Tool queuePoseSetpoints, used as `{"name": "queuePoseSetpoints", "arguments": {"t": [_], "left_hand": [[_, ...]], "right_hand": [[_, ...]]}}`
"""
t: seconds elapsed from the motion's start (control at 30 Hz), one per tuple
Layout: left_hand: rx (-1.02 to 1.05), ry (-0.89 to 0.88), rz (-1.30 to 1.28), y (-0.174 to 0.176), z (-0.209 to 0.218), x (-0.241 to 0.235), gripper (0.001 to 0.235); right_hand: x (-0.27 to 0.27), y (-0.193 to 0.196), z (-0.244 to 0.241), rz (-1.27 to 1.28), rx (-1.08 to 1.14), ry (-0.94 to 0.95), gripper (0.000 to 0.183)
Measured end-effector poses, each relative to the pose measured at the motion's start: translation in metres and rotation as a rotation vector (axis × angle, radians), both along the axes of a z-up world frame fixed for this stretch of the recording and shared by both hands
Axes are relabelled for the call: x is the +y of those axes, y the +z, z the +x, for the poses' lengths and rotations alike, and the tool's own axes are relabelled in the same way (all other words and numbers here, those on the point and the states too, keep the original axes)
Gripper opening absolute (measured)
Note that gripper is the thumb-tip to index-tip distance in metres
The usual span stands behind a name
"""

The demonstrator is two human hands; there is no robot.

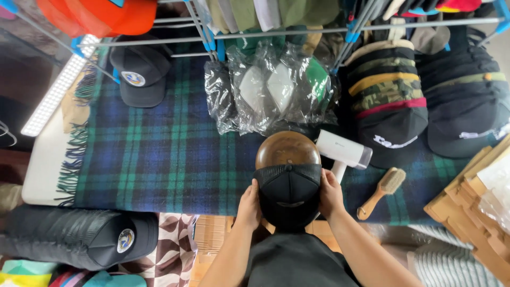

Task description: The person cleans a black baseball cap by brushing it with a wooden brush and using a white handheld steamer. They repeatedly brush the cap's surface and apply steam, then place the cap on a plaid mat and pick up another cap to repeat the process.

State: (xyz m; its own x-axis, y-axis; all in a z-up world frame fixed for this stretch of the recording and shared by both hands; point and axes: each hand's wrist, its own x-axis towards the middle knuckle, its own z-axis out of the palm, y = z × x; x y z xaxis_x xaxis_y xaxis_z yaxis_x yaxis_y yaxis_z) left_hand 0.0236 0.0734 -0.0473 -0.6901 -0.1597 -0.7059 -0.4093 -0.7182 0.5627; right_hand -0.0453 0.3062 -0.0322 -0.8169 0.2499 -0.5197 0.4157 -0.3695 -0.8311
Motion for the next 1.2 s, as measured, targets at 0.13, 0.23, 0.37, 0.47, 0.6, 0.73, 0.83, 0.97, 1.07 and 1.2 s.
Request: {"name": "queuePoseSetpoints", "arguments": {"t": [0.13,0.23,0.37,0.47,0.6,0.73,0.83,0.97,1.07,1.2], "left_hand": [[-0.129,-0.073,0.126,0.143,-0.004,0.016,0.064],[-0.014,-0.006,0.242,0.146,0.016,0.034,0.062],[-0.024,0.091,0.294,0.173,0.008,0.055,0.067],[-0.081,0.067,0.276,0.207,-0.014,0.055,0.071],[-0.097,-0.004,0.203,0.253,-0.042,0.053,0.071],[-0.03,0.02,0.25,0.246,-0.049,0.036,0.075],[-0.028,0.152,0.191,0.249,-0.052,0.003,0.066],[0.014,0.246,0.222,0.256,-0.056,-0.048,0.066],[0.02,0.242,0.214,0.237,-0.064,-0.096,0.06],[0.347,0.209,0.173,0.191,-0.068,-0.161,0.041]], "right_hand": [[0.01,0.064,0.005,-0.102,-0.267,0.098,0.027],[0.029,0.077,0.011,-0.323,-0.259,0.13,0.033],[0.048,0.078,0.004,-0.397,-0.271,0.176,0.022],[0.037,0.119,-0.01,-0.395,-0.29,0.215,0.02],[0.034,0.139,-0.02,-0.42,-0.25,0.199,0.028],[0.023,0.146,-0.036,-0.464,-0.231,0.235,0.034],[0.002,0.15,-0.044,-0.504,-0.224,0.3,0.041],[-0.038,0.152,-0.028,-0.548,-0.094,0.47,0.029],[-0.086,0.161,-0.027,-0.613,-0.054,0.578,0.044],[-0.154,0.133,-0.05,-0.577,-0.049,0.615,0.041]]}}
